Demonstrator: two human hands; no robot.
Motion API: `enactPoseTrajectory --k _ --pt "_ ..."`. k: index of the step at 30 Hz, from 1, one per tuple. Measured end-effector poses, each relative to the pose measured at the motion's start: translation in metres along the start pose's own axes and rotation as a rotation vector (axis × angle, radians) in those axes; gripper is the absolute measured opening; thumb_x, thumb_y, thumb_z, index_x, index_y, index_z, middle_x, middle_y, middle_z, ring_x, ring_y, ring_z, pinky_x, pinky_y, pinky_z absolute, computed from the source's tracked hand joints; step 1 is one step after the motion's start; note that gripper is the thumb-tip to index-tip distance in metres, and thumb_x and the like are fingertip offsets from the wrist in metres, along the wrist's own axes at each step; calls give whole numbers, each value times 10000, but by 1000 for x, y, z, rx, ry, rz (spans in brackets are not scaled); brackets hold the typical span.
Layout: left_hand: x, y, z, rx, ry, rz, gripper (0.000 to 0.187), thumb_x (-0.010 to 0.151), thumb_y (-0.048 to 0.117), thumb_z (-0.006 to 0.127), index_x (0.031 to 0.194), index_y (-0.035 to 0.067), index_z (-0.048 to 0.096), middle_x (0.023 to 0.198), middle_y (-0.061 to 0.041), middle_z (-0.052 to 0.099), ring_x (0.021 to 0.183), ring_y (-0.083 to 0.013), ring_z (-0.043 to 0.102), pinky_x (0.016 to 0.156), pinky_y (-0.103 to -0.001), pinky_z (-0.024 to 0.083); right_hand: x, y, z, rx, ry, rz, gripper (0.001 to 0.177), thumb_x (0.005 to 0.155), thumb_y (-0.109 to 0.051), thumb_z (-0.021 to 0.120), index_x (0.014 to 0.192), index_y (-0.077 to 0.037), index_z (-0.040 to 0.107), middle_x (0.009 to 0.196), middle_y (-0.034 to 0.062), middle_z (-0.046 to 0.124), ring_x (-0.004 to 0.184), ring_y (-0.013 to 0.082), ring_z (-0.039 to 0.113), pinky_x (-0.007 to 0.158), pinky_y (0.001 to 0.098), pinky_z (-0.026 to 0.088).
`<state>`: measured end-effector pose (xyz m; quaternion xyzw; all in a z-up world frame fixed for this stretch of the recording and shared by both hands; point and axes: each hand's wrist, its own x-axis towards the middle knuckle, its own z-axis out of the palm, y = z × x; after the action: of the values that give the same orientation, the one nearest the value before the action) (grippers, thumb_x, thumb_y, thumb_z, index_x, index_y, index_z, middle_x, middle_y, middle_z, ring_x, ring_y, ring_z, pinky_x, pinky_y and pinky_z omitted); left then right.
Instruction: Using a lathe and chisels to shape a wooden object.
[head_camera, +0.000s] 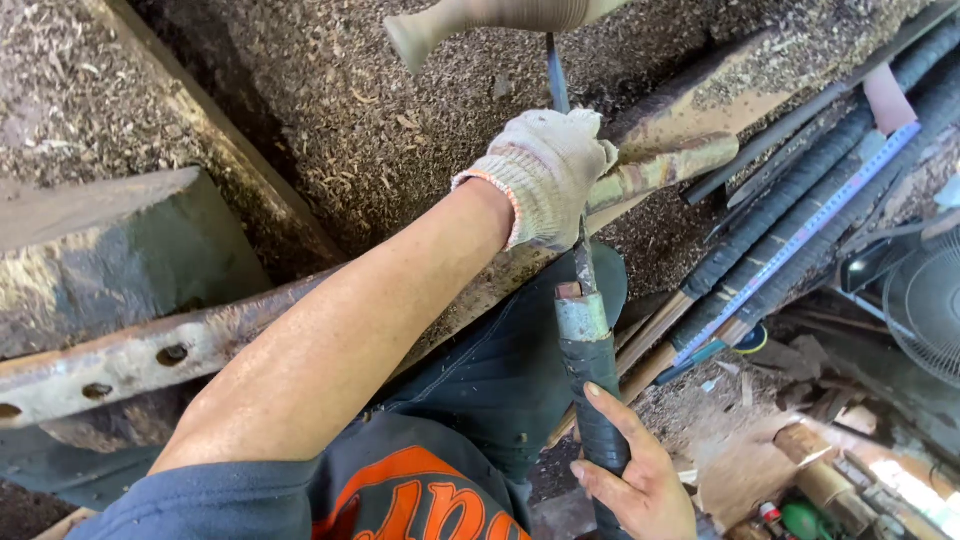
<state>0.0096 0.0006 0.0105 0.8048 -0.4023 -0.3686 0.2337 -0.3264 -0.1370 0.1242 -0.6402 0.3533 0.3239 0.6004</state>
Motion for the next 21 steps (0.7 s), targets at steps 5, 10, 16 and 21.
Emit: enactPoseTrajectory --k 5,10,16,21 --pt "-2 2 -6 33 -44 28 654 626 347 911 1169 74 667 1098 -193 588 961 -377 670 802 -452 567 0 -2 21 107 53 120 860 771 136 739 1542 -101 441 1110 100 632 825 138 587 724 281 523" --pt "-12 12 -16 65 -53 53 720 656 312 894 1277 84 612 1110 -181 592 909 -350 678 761 -433 578 -4 7 31 210 -6 -32 857 815 101 734 1569 -94 375 1104 105 628 782 147 619 688 288 553" --pt "-15 34 26 -38 88 -161 642 963 322 676 1537 225 407 1275 -222 535 804 -319 691 673 -441 598 -24 -9 -20 59 89 194 1059 732 85 751 1631 -229 287 1064 103 666 729 150 639 619 301 553" --pt "22 36 76 78 422 123 518 895 111 539 1396 224 472 1487 -223 479 735 -350 700 627 -467 579 -17 6 -80 144 -32 151 1191 719 84 731 1687 -275 137 1034 136 645 656 188 638 543 329 550"
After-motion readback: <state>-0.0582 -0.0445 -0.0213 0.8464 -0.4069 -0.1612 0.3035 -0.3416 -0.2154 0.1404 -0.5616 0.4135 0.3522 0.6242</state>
